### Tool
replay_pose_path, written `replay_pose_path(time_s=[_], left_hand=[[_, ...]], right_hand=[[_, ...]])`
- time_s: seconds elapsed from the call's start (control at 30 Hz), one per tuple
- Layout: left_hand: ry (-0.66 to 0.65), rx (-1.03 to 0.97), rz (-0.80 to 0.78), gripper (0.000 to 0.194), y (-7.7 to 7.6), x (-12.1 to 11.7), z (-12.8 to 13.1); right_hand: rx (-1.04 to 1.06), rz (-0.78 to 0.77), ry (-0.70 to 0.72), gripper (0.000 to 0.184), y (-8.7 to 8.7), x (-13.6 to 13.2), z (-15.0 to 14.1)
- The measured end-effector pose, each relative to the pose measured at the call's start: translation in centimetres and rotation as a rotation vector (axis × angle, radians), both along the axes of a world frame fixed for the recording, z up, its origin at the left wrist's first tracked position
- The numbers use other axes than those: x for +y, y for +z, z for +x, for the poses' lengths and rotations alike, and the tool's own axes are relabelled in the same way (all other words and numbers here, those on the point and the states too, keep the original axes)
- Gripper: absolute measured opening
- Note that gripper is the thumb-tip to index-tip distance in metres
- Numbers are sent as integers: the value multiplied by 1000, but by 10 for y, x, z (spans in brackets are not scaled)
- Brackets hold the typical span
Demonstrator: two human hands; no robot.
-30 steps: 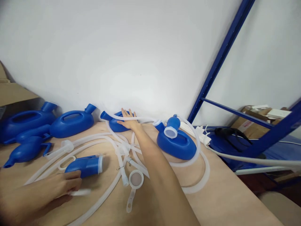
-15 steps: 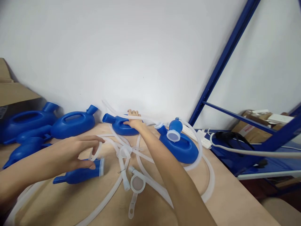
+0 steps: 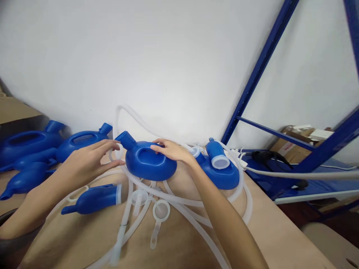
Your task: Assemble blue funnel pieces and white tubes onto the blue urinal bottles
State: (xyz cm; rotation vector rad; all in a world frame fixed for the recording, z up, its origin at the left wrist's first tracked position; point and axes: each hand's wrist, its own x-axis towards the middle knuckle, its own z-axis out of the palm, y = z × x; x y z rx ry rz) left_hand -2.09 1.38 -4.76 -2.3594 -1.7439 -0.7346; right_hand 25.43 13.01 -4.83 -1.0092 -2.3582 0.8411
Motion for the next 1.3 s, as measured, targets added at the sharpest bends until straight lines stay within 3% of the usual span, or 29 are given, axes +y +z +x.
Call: replay_pose_path(time_s=[0.17,0.37,0.57,0.9,1.3], left_hand=[[130,-405,38,65,1,10,-2],[-38,-637,-135,64,-17,21,8],[-158,-631,-178,59,-26,34,23],[-345,-485,-398,58,-13,68,28],[-347,-348,-370,57,-6,59,26]], right_hand=[[173,39,-197,38,-12,-29,15],[156,-1,-173,45,-29,-45,31],[158,49,-95,52,-41,-41,49],[198,-74,-153,51,-67,-12,73],[96,4,-99,44,-53,-20,78]])
